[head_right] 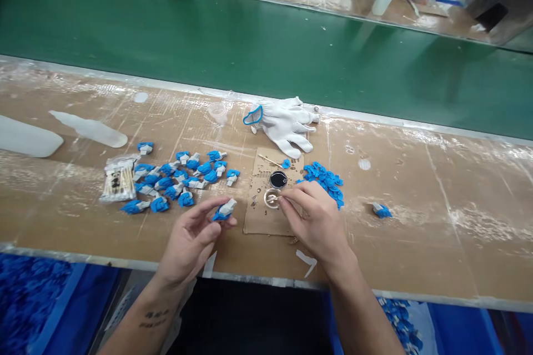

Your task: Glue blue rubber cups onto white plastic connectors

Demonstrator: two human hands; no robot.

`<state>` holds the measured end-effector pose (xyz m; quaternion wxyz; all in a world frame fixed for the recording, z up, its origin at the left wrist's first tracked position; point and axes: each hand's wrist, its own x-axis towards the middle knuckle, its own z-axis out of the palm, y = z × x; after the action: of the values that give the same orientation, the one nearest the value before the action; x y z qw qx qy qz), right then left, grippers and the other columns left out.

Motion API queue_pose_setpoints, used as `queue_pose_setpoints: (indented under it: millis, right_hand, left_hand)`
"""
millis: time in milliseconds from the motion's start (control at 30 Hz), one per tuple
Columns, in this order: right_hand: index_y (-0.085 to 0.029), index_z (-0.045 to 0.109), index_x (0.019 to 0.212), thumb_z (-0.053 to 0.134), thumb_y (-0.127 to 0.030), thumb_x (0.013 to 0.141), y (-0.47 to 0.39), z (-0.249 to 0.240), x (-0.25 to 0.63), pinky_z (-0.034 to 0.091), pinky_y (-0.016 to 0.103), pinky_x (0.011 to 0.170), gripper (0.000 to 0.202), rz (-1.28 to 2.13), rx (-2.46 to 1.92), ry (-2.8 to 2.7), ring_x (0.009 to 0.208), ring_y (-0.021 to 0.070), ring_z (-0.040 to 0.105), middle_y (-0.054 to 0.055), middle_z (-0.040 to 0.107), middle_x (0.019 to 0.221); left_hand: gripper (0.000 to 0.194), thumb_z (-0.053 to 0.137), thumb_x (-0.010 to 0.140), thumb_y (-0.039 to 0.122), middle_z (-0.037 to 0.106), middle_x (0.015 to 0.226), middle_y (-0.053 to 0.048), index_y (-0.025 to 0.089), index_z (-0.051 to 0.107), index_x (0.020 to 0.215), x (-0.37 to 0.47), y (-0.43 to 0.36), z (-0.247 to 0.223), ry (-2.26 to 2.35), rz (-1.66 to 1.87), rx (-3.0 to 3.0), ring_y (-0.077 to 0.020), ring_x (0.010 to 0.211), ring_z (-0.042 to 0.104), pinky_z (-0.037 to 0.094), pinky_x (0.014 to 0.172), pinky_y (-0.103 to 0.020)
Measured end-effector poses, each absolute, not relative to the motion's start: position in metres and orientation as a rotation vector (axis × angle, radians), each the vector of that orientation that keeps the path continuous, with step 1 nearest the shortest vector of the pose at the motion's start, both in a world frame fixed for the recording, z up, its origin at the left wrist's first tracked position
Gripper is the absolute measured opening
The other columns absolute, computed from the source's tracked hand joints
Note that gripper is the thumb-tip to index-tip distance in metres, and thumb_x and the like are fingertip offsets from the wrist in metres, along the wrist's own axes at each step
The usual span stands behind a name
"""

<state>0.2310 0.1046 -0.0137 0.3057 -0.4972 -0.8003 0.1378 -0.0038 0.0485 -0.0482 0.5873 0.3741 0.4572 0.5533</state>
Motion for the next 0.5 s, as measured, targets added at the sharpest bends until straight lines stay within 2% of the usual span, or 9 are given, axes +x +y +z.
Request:
queue_pose_setpoints:
  millis: [67,133,267,367,500]
  right_hand:
    - [-0.021,0.071,0.09,0.066,-0.017,0.095,0.104,-0.013,0.227,0.053,0.031,0.071,0.008,0.357,-1.263,-2.135,0.08,0.0175,0.067,0.003,0.073,0.086]
    - [-0.021,0.07,0.087,0.065,-0.015,0.093,0.103,-0.011,0.226,0.052,0.031,0.069,0.009,0.341,-1.223,-2.133,0.076,0.0171,0.066,0.003,0.071,0.081]
    - [-0.024,0.069,0.085,0.068,-0.01,0.087,0.095,0.0,0.227,0.049,0.032,0.063,0.014,0.358,-1.219,-1.919,0.069,0.0167,0.063,0.0,0.068,0.076]
    - [-0.025,0.07,0.088,0.071,-0.006,0.082,0.081,0.014,0.226,0.044,0.034,0.058,0.02,0.349,-1.155,-1.67,0.063,0.0168,0.058,-0.001,0.065,0.074]
    - [-0.024,0.071,0.092,0.069,-0.004,0.08,0.067,0.028,0.216,0.042,0.034,0.055,0.023,0.399,-1.015,-1.735,0.059,0.0157,0.055,-0.001,0.063,0.071]
  left_hand:
    - [0.035,0.086,0.082,0.031,0.079,0.096,-0.005,0.022,0.078,0.115,0.002,0.049,-0.049,1.03,1.261,0.761,-0.015,0.076,0.078,0.063,0.075,-0.022]
    - [0.035,0.084,0.085,0.033,0.08,0.087,-0.005,0.019,0.076,0.116,0.007,0.051,-0.048,1.033,1.24,0.747,-0.0146,0.071,0.077,0.064,0.073,-0.023]
    - [0.031,0.081,0.087,0.037,0.081,0.086,-0.005,0.019,0.073,0.112,0.015,0.051,-0.043,1.029,1.307,0.844,-0.0155,0.07,0.078,0.065,0.07,-0.025]
    - [0.032,0.088,0.08,0.037,0.08,0.082,-0.005,0.017,0.074,0.101,0.022,0.047,-0.043,1.057,1.349,0.955,-0.0177,0.071,0.079,0.064,0.067,-0.024]
    - [0.035,0.094,0.072,0.033,0.079,0.08,-0.004,0.018,0.075,0.097,0.026,0.043,-0.049,1.102,1.455,1.169,-0.0177,0.071,0.077,0.063,0.069,-0.025]
